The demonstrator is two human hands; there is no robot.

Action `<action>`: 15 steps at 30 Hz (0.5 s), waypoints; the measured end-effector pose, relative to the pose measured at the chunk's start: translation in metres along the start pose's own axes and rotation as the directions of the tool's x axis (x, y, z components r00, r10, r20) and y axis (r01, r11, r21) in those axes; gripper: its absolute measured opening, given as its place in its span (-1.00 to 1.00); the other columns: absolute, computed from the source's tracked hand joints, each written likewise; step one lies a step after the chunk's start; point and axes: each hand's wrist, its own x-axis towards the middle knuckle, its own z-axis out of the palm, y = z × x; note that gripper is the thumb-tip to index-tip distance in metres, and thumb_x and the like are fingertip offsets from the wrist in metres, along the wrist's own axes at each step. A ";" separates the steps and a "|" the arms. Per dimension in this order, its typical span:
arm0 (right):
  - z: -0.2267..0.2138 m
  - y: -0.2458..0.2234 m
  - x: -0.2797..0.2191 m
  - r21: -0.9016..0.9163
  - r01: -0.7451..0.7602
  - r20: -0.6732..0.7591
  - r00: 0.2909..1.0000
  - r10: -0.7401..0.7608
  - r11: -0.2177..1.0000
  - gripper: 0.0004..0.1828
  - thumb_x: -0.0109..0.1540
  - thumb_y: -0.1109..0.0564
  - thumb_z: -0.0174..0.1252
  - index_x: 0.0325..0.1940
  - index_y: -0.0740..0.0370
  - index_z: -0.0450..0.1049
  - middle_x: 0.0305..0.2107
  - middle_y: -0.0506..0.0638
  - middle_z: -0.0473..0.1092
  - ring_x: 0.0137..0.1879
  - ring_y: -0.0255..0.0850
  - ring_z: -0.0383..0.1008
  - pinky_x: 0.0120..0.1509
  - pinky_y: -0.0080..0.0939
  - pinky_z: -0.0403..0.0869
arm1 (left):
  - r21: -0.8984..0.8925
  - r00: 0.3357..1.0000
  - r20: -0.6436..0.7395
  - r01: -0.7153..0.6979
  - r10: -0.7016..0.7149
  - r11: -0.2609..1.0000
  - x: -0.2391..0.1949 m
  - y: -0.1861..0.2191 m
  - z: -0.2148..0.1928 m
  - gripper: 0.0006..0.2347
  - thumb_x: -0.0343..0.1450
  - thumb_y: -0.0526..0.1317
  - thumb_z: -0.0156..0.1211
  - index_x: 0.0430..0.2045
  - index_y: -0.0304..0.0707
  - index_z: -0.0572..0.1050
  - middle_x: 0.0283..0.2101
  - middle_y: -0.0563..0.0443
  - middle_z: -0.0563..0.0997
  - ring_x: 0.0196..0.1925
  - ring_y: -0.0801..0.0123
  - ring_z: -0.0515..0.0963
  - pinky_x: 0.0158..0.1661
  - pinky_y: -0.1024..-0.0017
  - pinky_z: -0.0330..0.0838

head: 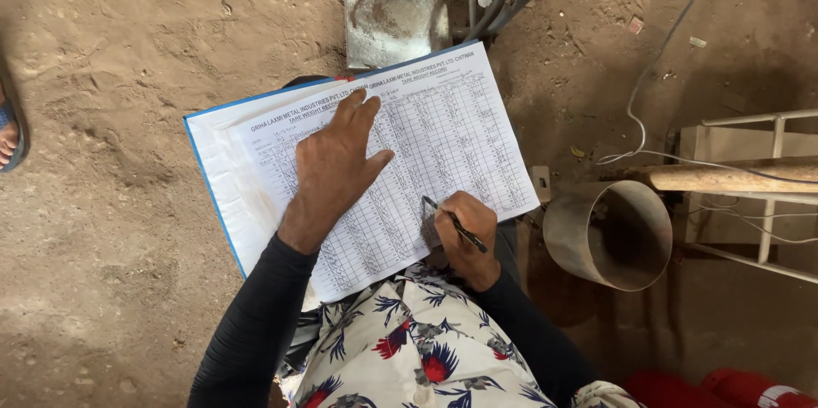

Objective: Weighing red gas cylinders on a digital scale and recording the readings on a paper log on a clipboard.

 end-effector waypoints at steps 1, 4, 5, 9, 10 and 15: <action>0.001 -0.001 0.001 -0.007 0.031 0.007 0.999 -0.031 0.999 -0.93 0.13 0.41 0.14 -0.39 0.41 0.38 -0.52 0.09 0.40 -0.50 -0.20 0.38 -0.45 -0.22 0.35 | 0.006 1.000 -0.010 -0.008 0.008 1.000 0.000 -0.001 0.002 -0.36 0.15 -0.06 0.60 0.07 -0.39 0.47 0.23 -0.30 0.49 -0.34 0.28 0.70 -0.48 0.46 0.57; 0.002 -0.001 0.002 -0.035 0.063 -0.001 0.998 -0.063 0.997 -0.93 0.13 0.42 0.14 -0.38 0.41 0.38 -0.53 0.09 0.38 -0.50 -0.19 0.38 -0.44 -0.21 0.35 | -0.008 1.000 -0.005 -0.002 0.002 1.000 0.001 0.000 0.001 -0.36 0.16 -0.07 0.60 0.08 -0.39 0.47 0.24 -0.30 0.48 -0.30 0.25 0.71 -0.44 0.44 0.58; 0.003 0.000 0.002 -0.053 0.064 -0.014 0.998 -0.065 0.997 -0.93 0.13 0.42 0.15 -0.38 0.42 0.37 -0.54 0.10 0.37 -0.51 -0.18 0.36 -0.45 -0.20 0.33 | -0.025 1.000 0.011 0.015 -0.015 1.000 0.001 0.001 -0.001 -0.37 0.17 -0.08 0.60 0.08 -0.38 0.46 0.25 -0.29 0.48 -0.28 0.23 0.71 -0.41 0.42 0.59; -0.006 -0.001 -0.002 -0.026 0.020 -0.022 1.000 -0.020 0.999 -0.96 0.16 0.37 0.11 -0.39 0.39 0.39 -0.55 0.09 0.39 -0.53 -0.17 0.38 -0.47 -0.19 0.34 | -0.037 0.990 -0.131 -0.060 0.054 0.998 -0.004 0.000 0.007 -0.36 0.15 -0.11 0.57 0.10 -0.34 0.46 0.24 -0.28 0.49 -0.04 0.06 0.69 -0.20 0.31 0.60; -0.011 -0.003 -0.003 -0.019 -0.075 -0.058 0.996 0.074 0.997 -0.94 0.19 0.31 0.11 -0.38 0.36 0.40 -0.54 0.09 0.39 -0.49 -0.15 0.39 -0.41 -0.17 0.36 | -0.113 0.992 -0.125 -0.024 0.010 0.993 -0.004 -0.001 0.012 -0.39 0.17 -0.12 0.55 0.11 -0.30 0.46 0.23 -0.23 0.52 0.01 0.05 0.68 -0.16 0.29 0.58; -0.028 0.002 -0.016 0.091 -0.238 0.003 0.971 0.239 0.967 -0.85 0.24 0.16 0.08 -0.36 0.30 0.40 -0.50 0.08 0.35 -0.38 -0.08 0.36 -0.26 -0.11 0.36 | -0.540 0.939 0.056 0.315 -0.340 0.780 -0.024 -0.012 0.055 -0.49 0.24 -0.04 0.53 0.03 -0.19 0.52 -0.06 -0.07 0.63 -0.01 0.21 0.63 0.00 0.28 0.52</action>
